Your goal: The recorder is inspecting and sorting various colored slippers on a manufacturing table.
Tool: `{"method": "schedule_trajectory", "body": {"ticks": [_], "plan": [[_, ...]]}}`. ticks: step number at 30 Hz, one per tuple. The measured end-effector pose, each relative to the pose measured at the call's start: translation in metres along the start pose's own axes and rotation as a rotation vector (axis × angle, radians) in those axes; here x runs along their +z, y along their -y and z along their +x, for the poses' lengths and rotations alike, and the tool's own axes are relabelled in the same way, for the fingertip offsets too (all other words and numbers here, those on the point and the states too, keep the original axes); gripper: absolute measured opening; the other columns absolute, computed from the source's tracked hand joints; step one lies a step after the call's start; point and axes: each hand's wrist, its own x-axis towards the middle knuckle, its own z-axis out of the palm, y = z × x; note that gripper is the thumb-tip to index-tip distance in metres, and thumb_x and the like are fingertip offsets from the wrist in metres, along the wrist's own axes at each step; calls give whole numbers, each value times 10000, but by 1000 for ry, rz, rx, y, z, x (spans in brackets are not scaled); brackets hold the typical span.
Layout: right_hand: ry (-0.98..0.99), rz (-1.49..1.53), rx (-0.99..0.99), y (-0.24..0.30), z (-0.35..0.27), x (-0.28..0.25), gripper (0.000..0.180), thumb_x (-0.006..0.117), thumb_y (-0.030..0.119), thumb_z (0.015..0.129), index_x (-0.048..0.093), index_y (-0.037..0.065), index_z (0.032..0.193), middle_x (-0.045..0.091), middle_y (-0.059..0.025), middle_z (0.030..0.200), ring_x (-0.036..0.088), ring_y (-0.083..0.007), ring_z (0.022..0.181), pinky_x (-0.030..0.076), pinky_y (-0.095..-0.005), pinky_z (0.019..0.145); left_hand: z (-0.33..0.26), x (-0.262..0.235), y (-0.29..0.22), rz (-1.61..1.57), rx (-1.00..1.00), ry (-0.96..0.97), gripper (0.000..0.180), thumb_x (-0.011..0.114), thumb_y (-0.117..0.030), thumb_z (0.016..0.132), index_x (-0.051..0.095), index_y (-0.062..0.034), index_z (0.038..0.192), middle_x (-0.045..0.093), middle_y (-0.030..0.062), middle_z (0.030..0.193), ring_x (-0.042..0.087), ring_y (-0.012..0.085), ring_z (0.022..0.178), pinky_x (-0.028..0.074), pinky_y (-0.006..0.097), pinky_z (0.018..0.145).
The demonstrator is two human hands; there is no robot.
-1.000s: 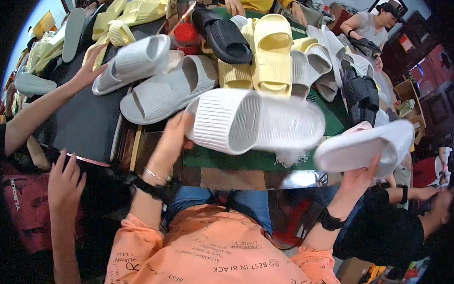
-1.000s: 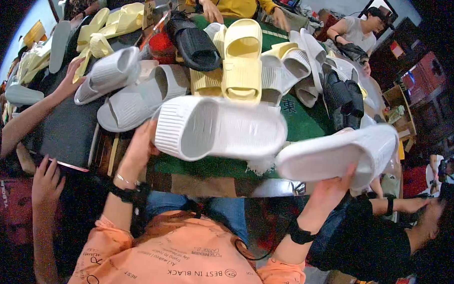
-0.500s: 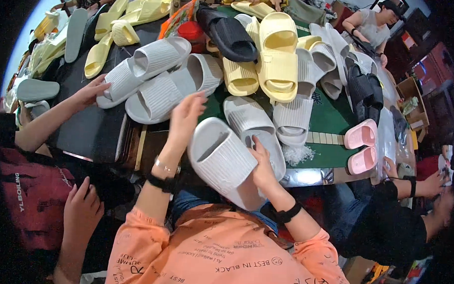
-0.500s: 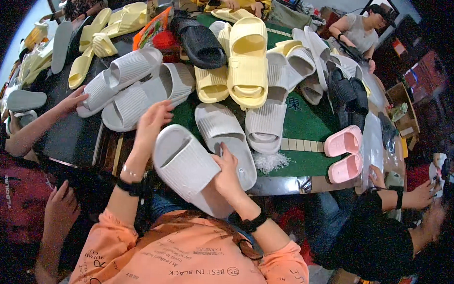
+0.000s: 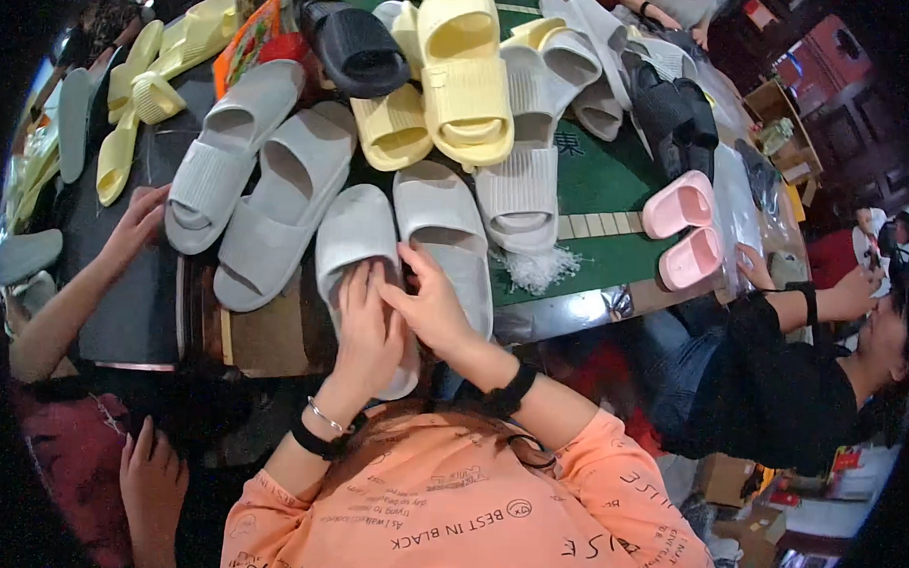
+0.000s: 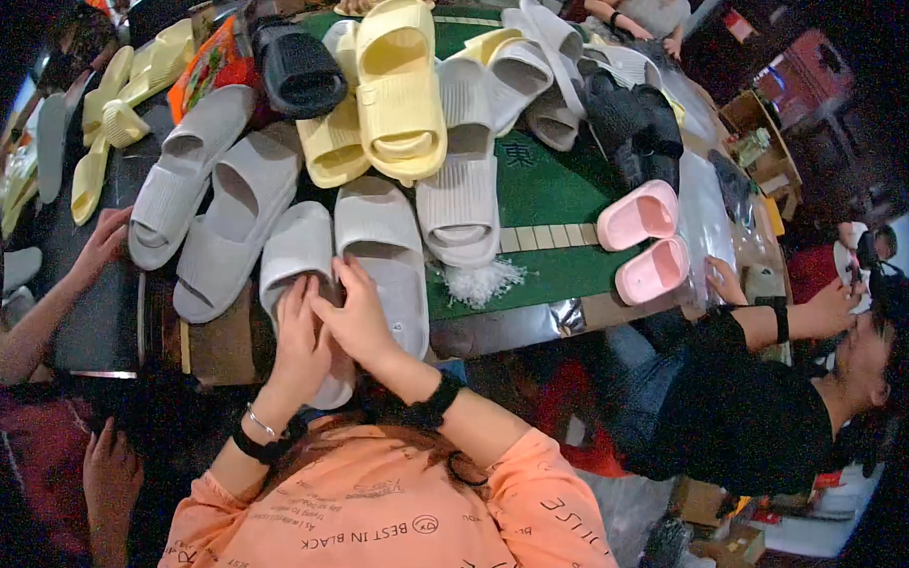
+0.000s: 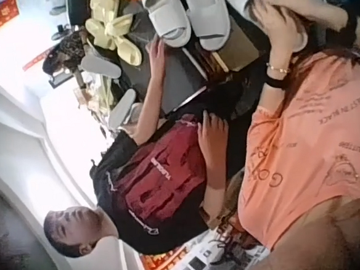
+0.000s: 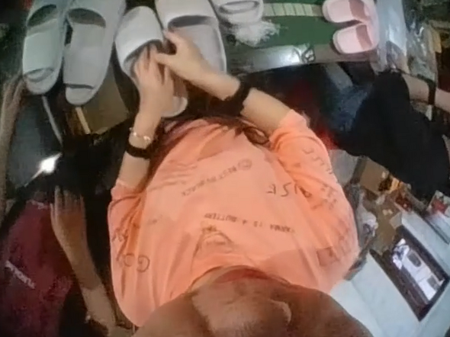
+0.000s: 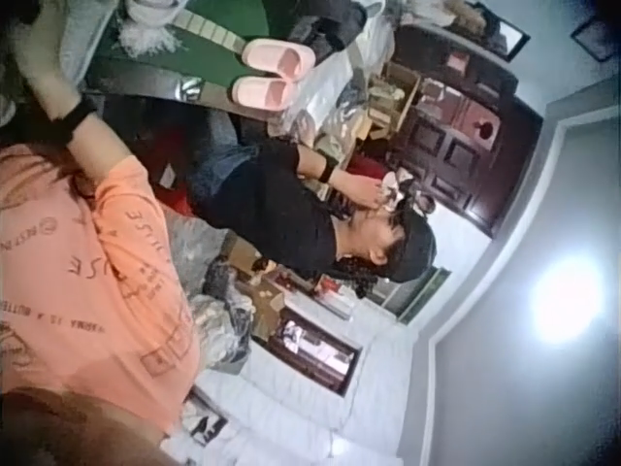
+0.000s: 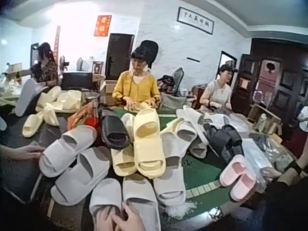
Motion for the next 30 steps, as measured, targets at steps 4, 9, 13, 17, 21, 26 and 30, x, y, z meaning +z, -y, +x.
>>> {"method": "schedule_trajectory", "body": {"ticks": [4,9,13,17,21,26,30], "plan": [[-53,-189,76,61,-25,-92,272,590,112,790,568,-6,1035,621,-118,968,592,-165,890,461,-277,773,23,10,4,48,-24,23,364,573,-182,801,469,94,1013,466,281,1005,417,430,956,351,470,842],[-423,-394,334,7,-72,-192,189,537,163,862,592,-17,879,573,-45,658,489,-94,565,408,-233,530,41,28,13,89,-75,134,364,573,-229,815,481,112,905,509,309,919,466,458,889,367,481,808],[-294,160,607,-8,-91,-178,249,515,205,893,597,-10,989,580,-38,689,474,-64,562,371,-193,495,52,37,25,77,-100,173,360,559,-224,830,479,118,906,500,327,936,458,465,907,355,491,813],[-450,640,525,-14,-60,-150,288,521,221,895,545,1,1079,599,-90,831,499,-89,623,392,-196,548,64,12,16,128,-175,278,341,535,-257,845,513,83,858,540,280,792,514,422,764,405,462,698],[-570,634,358,-48,-55,-156,246,530,171,875,556,-8,1042,588,-86,933,534,-129,799,442,-243,715,58,28,19,175,-102,430,555,356,-383,923,551,13,587,551,206,571,554,330,517,442,416,516],[-580,19,238,-12,-62,-167,201,493,171,893,555,12,999,515,-9,845,479,-125,729,405,-242,641,52,44,4,-117,-317,366,605,344,-416,908,551,49,580,523,211,513,544,343,469,441,437,496],[-609,-300,-63,80,-69,-170,224,481,214,904,625,55,968,601,-150,1026,552,-231,944,359,-437,916,40,63,8,-52,-280,176,557,343,-354,912,550,60,601,539,222,544,545,360,474,452,445,502]]}}
